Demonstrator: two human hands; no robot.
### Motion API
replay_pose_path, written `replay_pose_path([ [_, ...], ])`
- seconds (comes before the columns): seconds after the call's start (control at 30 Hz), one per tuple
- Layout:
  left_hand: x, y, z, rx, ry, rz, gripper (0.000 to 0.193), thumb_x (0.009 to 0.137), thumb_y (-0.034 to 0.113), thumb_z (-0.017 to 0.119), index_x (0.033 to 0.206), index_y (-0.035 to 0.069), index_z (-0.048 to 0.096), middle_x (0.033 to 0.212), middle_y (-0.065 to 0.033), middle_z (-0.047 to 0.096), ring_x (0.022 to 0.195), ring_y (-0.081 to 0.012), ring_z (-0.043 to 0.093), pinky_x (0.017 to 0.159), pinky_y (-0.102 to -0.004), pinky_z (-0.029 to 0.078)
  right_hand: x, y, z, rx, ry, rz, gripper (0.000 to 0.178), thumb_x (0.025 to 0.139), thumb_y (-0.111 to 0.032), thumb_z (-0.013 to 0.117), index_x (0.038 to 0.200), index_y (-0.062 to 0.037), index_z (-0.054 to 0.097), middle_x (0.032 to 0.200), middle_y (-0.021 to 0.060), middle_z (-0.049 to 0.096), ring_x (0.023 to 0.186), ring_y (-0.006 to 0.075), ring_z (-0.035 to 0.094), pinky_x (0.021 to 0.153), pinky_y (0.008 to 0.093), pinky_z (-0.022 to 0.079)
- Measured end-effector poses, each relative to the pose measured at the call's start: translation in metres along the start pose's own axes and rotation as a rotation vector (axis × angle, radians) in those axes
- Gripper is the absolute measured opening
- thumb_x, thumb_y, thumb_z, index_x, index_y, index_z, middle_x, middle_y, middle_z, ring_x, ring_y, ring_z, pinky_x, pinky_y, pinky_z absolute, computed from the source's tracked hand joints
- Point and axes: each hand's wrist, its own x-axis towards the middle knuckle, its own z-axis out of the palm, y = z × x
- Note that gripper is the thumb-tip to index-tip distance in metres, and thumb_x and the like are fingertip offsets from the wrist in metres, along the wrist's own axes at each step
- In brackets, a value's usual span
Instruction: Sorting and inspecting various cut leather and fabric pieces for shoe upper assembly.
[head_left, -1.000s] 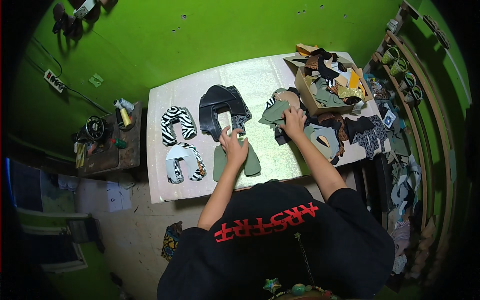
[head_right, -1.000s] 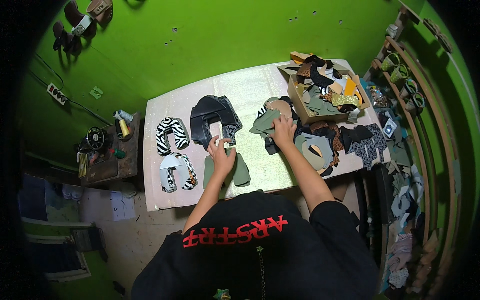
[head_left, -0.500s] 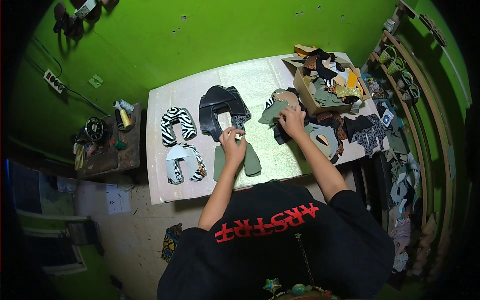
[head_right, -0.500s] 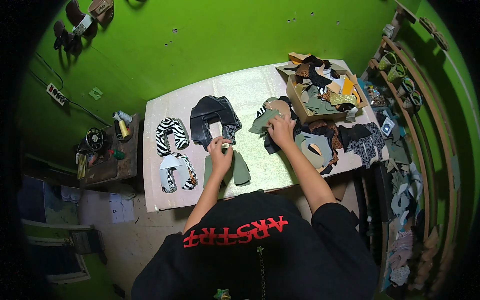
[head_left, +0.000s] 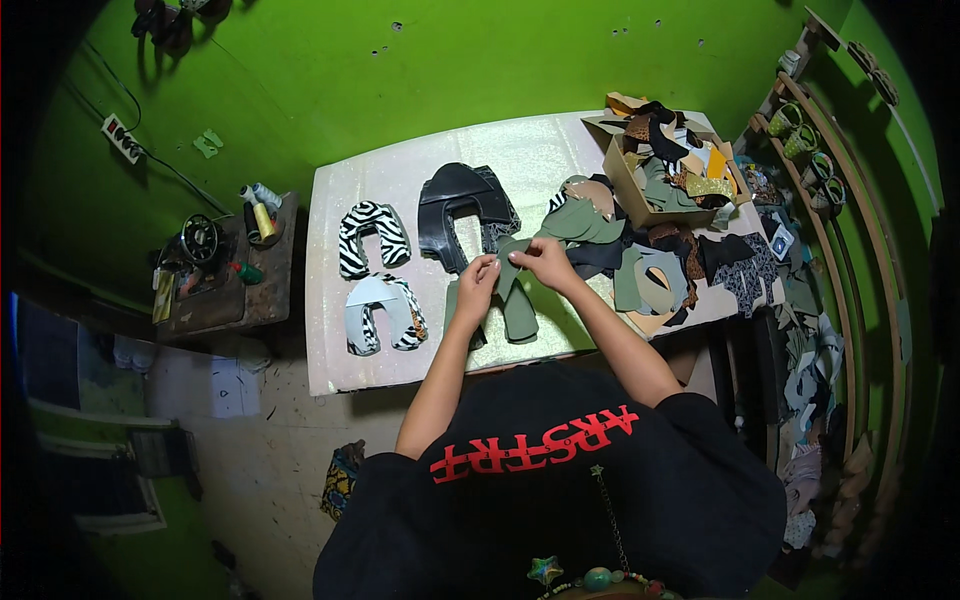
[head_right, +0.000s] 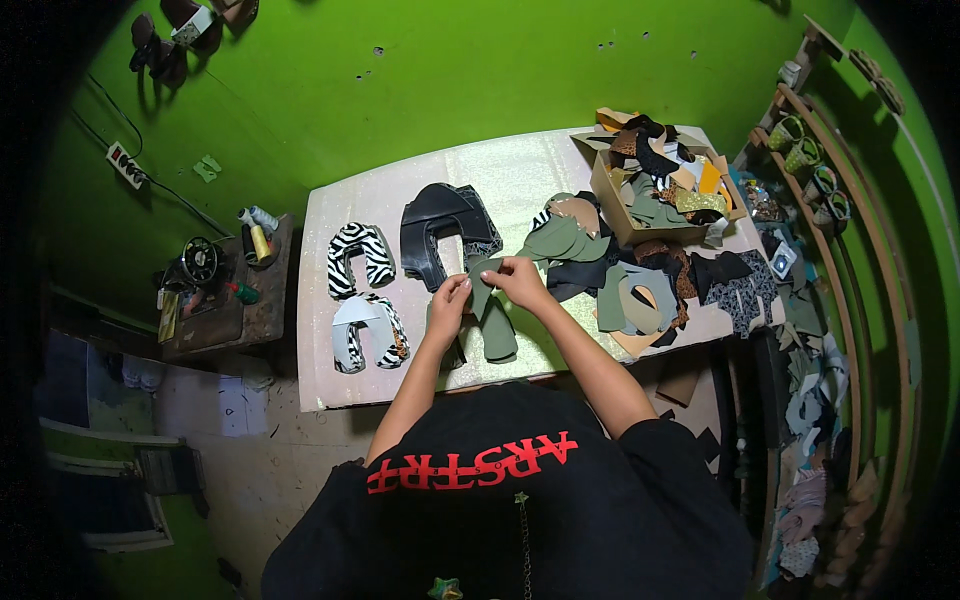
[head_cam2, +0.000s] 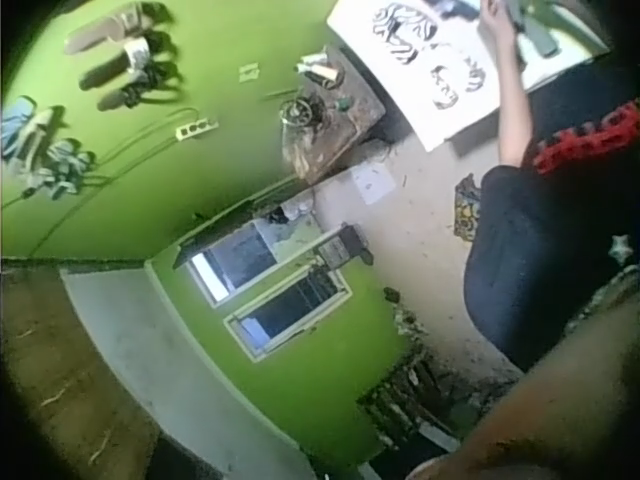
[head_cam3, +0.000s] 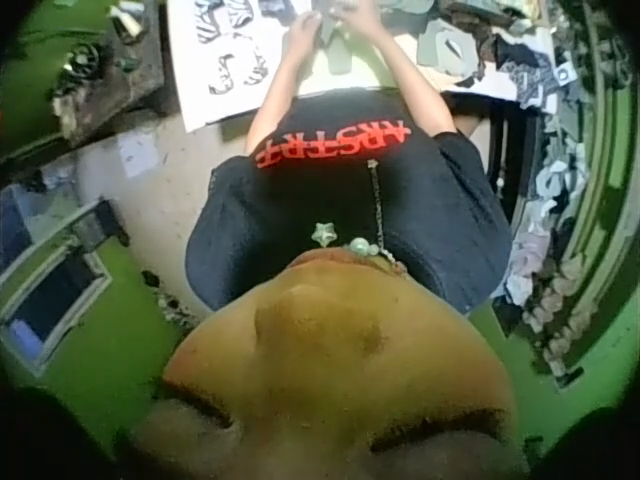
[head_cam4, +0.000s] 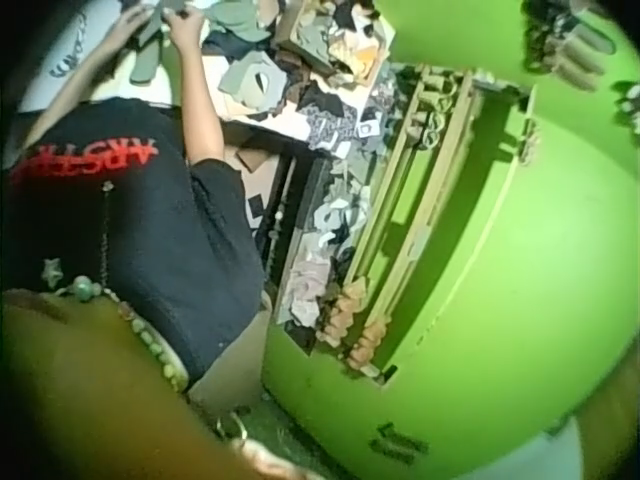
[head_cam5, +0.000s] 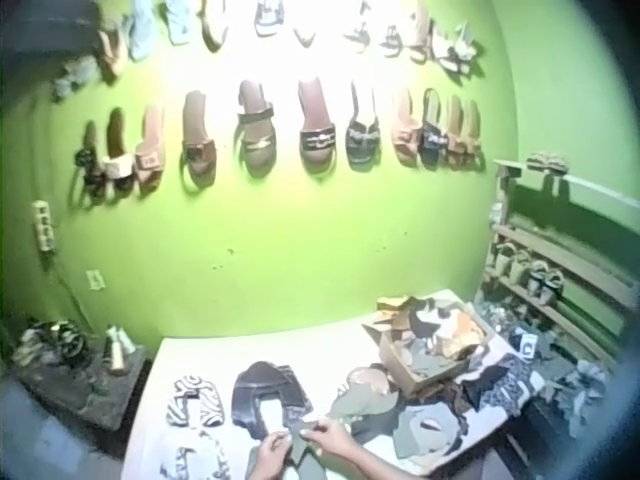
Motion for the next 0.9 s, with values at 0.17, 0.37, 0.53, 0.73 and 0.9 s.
replay_pose_path([
  [0.17, 0.002, 0.002, -0.005, -0.086, 0.044, 0.12, 0.021, 0.087, 0.02, 0.052, 0.093, 0.0, 0.056, 0.074, -0.0014, 0.057, 0.066, -0.0062, 0.051, 0.059, -0.0194, 0.041, -0.013, -0.011, 0.009, 0.059, -0.201, 0.017, 0.018, 0.07, -0.014, 0.07, 0.072, 0.0017, 0.061, 0.06, -0.0004, 0.055, 0.055, 0.0057, 0.048, 0.051, 0.0225, 0.04],
  [0.37, -0.001, 0.013, 0.0, -0.024, 0.075, -0.208, 0.021, 0.086, 0.022, 0.052, 0.083, 0.002, 0.06, 0.069, -0.0017, 0.058, 0.053, -0.006, 0.052, 0.046, -0.0199, 0.045, -0.025, -0.015, 0.013, -0.048, 0.089, -0.365, 0.022, 0.068, -0.007, 0.067, 0.089, -0.0025, 0.06, 0.082, 0.0034, 0.055, 0.066, 0.0092, 0.052, 0.056, 0.0234, 0.042],
  [0.53, 0.008, 0.007, 0.006, -0.156, 0.043, -0.213, 0.022, 0.088, 0.021, 0.049, 0.088, 0.0, 0.057, 0.076, -0.006, 0.06, 0.058, -0.0119, 0.058, 0.055, -0.0242, 0.052, -0.029, -0.017, -0.001, 0.003, 0.249, -0.341, 0.014, 0.067, -0.004, 0.066, 0.078, -0.0003, 0.059, 0.077, 0.0044, 0.056, 0.064, 0.0112, 0.052, 0.056, 0.0231, 0.042],
  [0.73, 0.012, 0.015, 0.008, -0.245, 0.112, -0.155, 0.022, 0.089, 0.017, 0.046, 0.099, -0.003, 0.052, 0.087, -0.0109, 0.059, 0.075, -0.017, 0.061, 0.066, -0.0271, 0.053, -0.024, 0.017, -0.035, 0.299, 0.396, -0.051, 0.018, 0.075, -0.006, 0.062, 0.088, -0.0001, 0.052, 0.067, 0.001, 0.053, 0.055, 0.0062, 0.05, 0.05, 0.0199, 0.04],
  [0.9, 0.013, 0.014, 0.001, -0.238, 0.158, -0.167, 0.02, 0.085, 0.008, 0.049, 0.103, 0.0, 0.049, 0.09, -0.0094, 0.058, 0.076, -0.0157, 0.059, 0.068, -0.0269, 0.053, -0.009, 0.036, -0.057, 0.392, 0.562, 0.033, 0.033, 0.076, -0.004, 0.059, 0.104, -0.0012, 0.042, 0.09, 0.0112, 0.053, 0.054, 0.0136, 0.057, 0.05, 0.0223, 0.045],
])
